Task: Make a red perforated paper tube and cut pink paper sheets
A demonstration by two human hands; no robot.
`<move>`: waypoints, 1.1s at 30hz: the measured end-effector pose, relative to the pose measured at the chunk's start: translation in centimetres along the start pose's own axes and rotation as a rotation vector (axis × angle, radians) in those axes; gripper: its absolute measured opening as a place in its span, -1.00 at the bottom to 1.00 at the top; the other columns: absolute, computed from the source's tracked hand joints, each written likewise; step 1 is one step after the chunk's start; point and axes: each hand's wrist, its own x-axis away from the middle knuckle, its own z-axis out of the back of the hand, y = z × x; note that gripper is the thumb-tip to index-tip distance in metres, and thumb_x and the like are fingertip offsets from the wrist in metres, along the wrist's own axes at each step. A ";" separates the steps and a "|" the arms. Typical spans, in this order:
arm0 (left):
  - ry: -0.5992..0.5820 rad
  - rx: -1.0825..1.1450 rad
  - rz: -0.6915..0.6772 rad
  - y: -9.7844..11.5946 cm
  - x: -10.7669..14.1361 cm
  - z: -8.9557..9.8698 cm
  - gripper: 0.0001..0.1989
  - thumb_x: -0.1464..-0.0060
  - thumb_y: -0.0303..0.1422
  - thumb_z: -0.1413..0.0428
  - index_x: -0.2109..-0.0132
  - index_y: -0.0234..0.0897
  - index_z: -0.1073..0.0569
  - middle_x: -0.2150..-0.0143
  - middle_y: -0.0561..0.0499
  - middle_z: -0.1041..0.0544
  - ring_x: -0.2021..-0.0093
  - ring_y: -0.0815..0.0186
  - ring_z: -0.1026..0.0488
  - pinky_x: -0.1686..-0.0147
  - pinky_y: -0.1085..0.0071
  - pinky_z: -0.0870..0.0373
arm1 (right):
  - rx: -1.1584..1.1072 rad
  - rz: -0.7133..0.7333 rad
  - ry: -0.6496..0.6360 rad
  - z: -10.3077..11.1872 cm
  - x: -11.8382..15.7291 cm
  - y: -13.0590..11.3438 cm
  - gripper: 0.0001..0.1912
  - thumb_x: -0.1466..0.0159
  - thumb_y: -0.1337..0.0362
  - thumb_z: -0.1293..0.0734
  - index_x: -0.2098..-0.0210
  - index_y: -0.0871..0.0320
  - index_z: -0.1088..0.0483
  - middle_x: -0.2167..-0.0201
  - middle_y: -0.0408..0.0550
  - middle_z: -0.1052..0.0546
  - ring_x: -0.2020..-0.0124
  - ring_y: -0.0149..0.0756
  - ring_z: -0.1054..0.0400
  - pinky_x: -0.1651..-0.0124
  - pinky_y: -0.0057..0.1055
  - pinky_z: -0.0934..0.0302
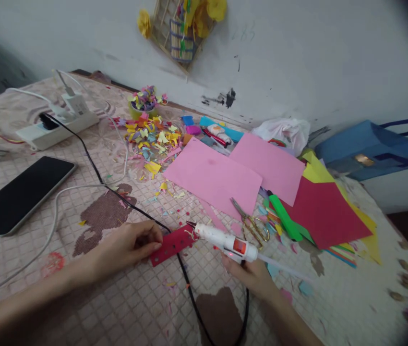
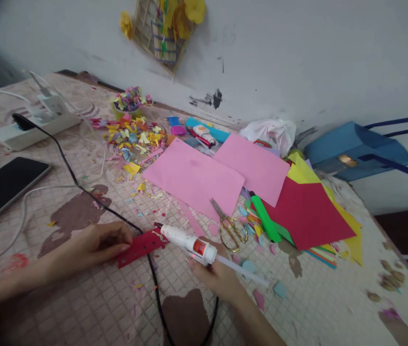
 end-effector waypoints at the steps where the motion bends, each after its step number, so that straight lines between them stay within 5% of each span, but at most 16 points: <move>1: -0.009 -0.048 -0.015 0.3 0.0 0.1 -0.83 -0.17 -0.28 0.01 0.28 -0.25 -0.40 0.42 0.08 -0.45 0.43 0.37 -0.37 0.43 0.49 -0.25 | -0.005 -0.009 0.010 0.0 0.0 0.0 -0.78 -0.16 0.10 -0.34 0.45 0.12 -0.40 0.61 -0.16 -0.39 0.56 -0.32 -0.26 0.51 -0.45 -0.21; 7: 0.001 -0.219 -0.041 2.8 -0.6 1.1 -0.79 -0.17 -0.27 0.00 0.31 -0.25 -0.46 0.39 0.04 -0.50 0.41 0.34 -0.39 0.41 0.46 -0.24 | -0.014 -0.027 0.048 -0.1 -0.4 -0.4 -0.81 -0.17 0.16 -0.31 0.49 0.13 -0.36 0.63 -0.17 -0.35 0.59 -0.36 -0.23 0.52 -0.46 -0.19; 13: -0.001 -0.187 -0.043 2.8 -2.2 0.7 -0.92 -0.04 -0.40 -0.05 0.36 -0.27 -0.44 0.48 0.09 -0.45 0.49 0.39 -0.34 0.47 0.49 -0.20 | -0.005 0.001 0.050 -0.1 -0.8 -1.1 -0.79 -0.17 0.14 -0.31 0.51 0.13 -0.35 0.65 -0.17 -0.36 0.57 -0.34 -0.25 0.50 -0.45 -0.20; 19: -0.160 0.102 -0.059 1.9 -2.1 1.8 -0.81 -0.06 -0.36 -0.03 0.21 -0.25 -0.49 0.28 0.02 -0.57 0.30 0.32 -0.45 0.32 0.45 -0.32 | -0.076 -0.045 0.055 -0.2 -0.2 -0.8 -0.74 -0.19 0.09 -0.31 0.51 0.12 -0.33 0.64 -0.18 -0.32 0.59 -0.36 -0.20 0.52 -0.47 -0.17; 22: -0.122 0.216 -0.009 1.3 -2.2 2.3 -0.80 -0.08 -0.31 -0.03 0.22 -0.22 -0.52 0.21 0.02 -0.58 0.20 0.28 -0.46 0.17 0.38 -0.34 | -0.110 -0.057 0.046 -0.3 -0.1 -0.7 -0.73 -0.21 0.08 -0.29 0.48 0.12 -0.34 0.63 -0.17 -0.32 0.57 -0.35 -0.21 0.52 -0.46 -0.18; 28: 0.038 0.447 0.155 1.1 -2.3 1.7 -0.77 0.01 -0.19 -0.13 0.28 -0.25 -0.44 0.34 0.08 -0.48 0.37 0.37 -0.38 0.37 0.47 -0.31 | -0.095 -0.048 0.116 -0.5 -0.5 -0.8 -0.77 -0.25 0.11 -0.27 0.39 0.14 -0.38 0.59 -0.17 -0.34 0.54 -0.35 -0.21 0.46 -0.44 -0.18; 33: -0.001 0.643 0.184 1.4 -2.2 1.2 -0.76 0.05 -0.21 -0.19 0.28 -0.25 -0.40 0.38 0.10 -0.43 0.43 0.43 -0.32 0.45 0.51 -0.24 | -0.147 -0.055 0.074 -0.5 0.0 -0.9 -0.72 -0.26 0.08 -0.27 0.42 0.15 -0.38 0.62 -0.19 -0.30 0.57 -0.37 -0.17 0.50 -0.46 -0.15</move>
